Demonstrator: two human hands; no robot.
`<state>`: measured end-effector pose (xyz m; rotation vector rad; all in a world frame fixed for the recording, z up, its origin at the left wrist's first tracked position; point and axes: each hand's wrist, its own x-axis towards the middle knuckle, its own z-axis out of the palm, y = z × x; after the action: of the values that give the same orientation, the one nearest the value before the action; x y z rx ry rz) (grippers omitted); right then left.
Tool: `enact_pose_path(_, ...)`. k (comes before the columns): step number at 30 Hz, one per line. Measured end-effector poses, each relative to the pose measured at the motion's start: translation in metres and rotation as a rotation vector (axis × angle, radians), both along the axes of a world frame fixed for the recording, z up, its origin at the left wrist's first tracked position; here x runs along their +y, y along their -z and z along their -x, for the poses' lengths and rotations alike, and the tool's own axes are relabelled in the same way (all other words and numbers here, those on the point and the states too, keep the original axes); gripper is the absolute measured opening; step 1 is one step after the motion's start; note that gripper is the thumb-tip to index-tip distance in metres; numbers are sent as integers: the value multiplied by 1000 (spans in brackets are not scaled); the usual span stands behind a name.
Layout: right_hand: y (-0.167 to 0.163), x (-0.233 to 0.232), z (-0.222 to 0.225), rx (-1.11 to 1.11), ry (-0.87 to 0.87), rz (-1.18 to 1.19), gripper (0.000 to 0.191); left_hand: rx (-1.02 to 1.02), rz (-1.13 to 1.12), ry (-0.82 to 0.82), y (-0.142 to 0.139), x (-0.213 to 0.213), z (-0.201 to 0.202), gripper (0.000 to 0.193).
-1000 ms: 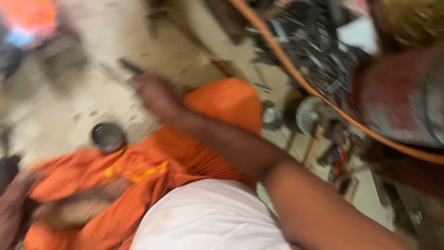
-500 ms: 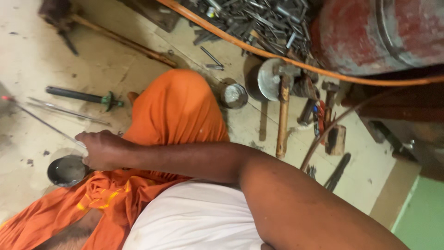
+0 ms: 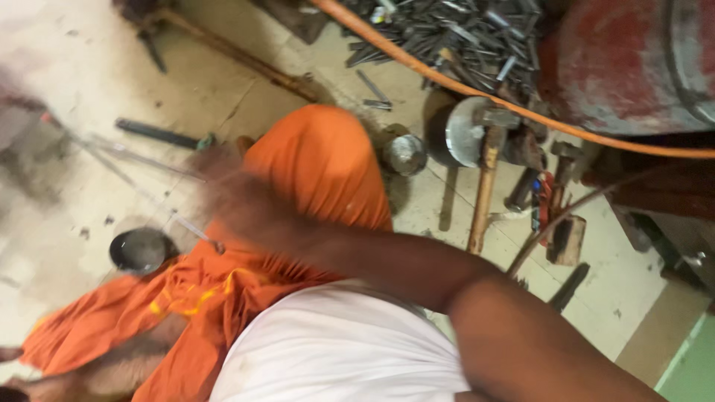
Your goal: The person sits on the workshop floor holding a blowtorch in one hand and repeatedly holds thin metal rods in the flame, turning them and occasionally dipping a rod into a small cup of water before resuming heating.
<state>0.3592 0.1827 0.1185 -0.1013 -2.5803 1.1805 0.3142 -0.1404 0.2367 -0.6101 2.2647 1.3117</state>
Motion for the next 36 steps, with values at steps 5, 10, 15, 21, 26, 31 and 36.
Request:
enact_pose_path(5,-2,220,-76,-462,161,-593,32,16,-10,10,-11,-14,3,18)
enact_pose_path(10,28,250,-117,-787,-142,-768,30,60,10,17,-31,-31,11,20)
enact_pose_path(15,29,262,-78,-829,6,-818,21,7,57,-20,-46,-31,11,16)
enact_pose_path(21,8,235,-3,-276,-59,-1057,4,36,24,15,-50,-29,17,16)
enact_pose_path(26,7,148,90,-200,-17,-584,10,14,-22,-21,-50,-32,19,15)
enact_pose_path(31,12,55,190,-584,87,376,29,17,26,3,-49,-28,27,19)
enact_pose_path(36,39,14,248,-470,89,-145,17,20,45,-6,-43,-29,44,21)
